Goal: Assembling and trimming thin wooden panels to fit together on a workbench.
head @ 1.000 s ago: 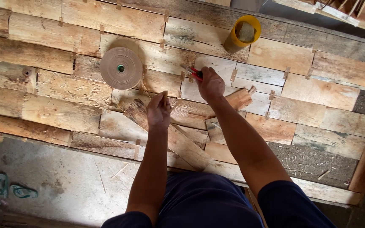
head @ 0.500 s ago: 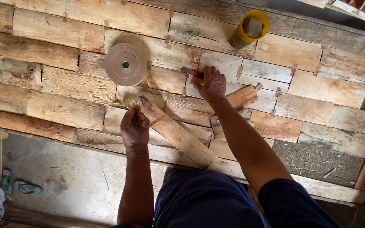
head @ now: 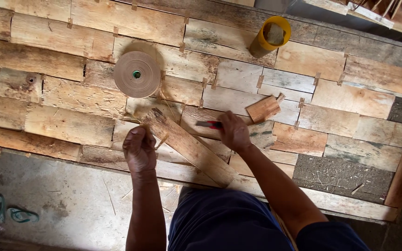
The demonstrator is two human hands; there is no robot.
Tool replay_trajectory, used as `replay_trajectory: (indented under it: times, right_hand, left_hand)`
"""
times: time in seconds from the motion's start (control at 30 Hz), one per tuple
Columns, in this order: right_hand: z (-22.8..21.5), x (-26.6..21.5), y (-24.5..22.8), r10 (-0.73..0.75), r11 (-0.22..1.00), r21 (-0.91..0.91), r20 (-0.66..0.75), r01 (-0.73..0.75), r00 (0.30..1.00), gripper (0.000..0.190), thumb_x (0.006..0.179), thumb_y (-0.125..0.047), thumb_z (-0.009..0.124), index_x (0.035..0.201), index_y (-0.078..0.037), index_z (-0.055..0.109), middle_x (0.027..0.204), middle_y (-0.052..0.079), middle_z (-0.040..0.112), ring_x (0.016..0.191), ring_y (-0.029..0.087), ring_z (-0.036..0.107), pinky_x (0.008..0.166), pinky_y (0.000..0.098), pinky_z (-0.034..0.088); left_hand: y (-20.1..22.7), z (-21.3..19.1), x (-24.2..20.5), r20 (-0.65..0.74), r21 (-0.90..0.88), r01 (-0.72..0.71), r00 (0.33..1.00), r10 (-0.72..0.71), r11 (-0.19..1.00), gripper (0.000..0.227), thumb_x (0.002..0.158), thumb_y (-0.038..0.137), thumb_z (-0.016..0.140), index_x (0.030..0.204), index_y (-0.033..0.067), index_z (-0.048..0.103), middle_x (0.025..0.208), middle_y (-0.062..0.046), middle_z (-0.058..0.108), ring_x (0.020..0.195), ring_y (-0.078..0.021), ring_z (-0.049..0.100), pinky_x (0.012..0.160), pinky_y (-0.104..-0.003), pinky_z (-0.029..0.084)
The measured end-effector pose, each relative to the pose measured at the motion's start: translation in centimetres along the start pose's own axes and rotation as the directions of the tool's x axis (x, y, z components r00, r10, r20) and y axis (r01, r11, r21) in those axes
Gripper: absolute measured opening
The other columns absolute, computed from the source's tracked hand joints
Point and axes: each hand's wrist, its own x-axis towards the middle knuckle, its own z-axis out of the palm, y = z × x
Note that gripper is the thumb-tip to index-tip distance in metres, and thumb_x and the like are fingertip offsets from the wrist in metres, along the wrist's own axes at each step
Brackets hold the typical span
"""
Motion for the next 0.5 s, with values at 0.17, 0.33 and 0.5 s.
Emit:
replay_trajectory:
  times: [0.17,0.33,0.5]
  right_hand:
    - [-4.9,-0.5,2.8,0.387,0.92,-0.068,-0.005,-0.387,0.922,0.019,0.098,-0.03,0.067,0.111,-0.016,0.068,0.109,0.006,0.07,0.091,0.018,0.064,0.076,0.037,0.057]
    - [-7.3,-1.4,7.7,0.061,0.887,-0.454,-0.069,-0.086,0.996,0.045,0.096,-0.012,0.059,0.14,-0.012,0.06,0.147,0.006,0.062,0.138,0.027,0.055,0.119,0.0459,0.036]
    - [-8.1,-1.9,9.0,-0.049,0.903,-0.42,0.109,0.091,0.993,0.049,0.092,-0.011,0.058,0.141,-0.013,0.057,0.152,0.006,0.054,0.14,0.026,0.049,0.123,0.0499,0.028]
  left_hand:
    - [-1.1,1.8,-1.1,0.05,0.035,0.026,0.998,-0.028,0.999,0.012,0.096,0.008,0.073,0.102,-0.0017,0.073,0.08,-0.011,0.07,0.06,-0.0141,0.059,0.053,-0.024,0.047]
    - [-2.6,3.1,-1.6,0.104,0.101,0.084,0.99,-0.094,0.991,0.014,0.096,0.009,0.071,0.103,-0.0037,0.074,0.078,-0.011,0.07,0.057,-0.0128,0.057,0.052,-0.023,0.045]
    - [-4.2,4.5,-2.0,0.163,0.252,0.12,0.973,-0.165,0.96,0.014,0.097,0.01,0.068,0.101,-0.0025,0.073,0.073,-0.008,0.068,0.055,-0.0105,0.055,0.05,-0.021,0.041]
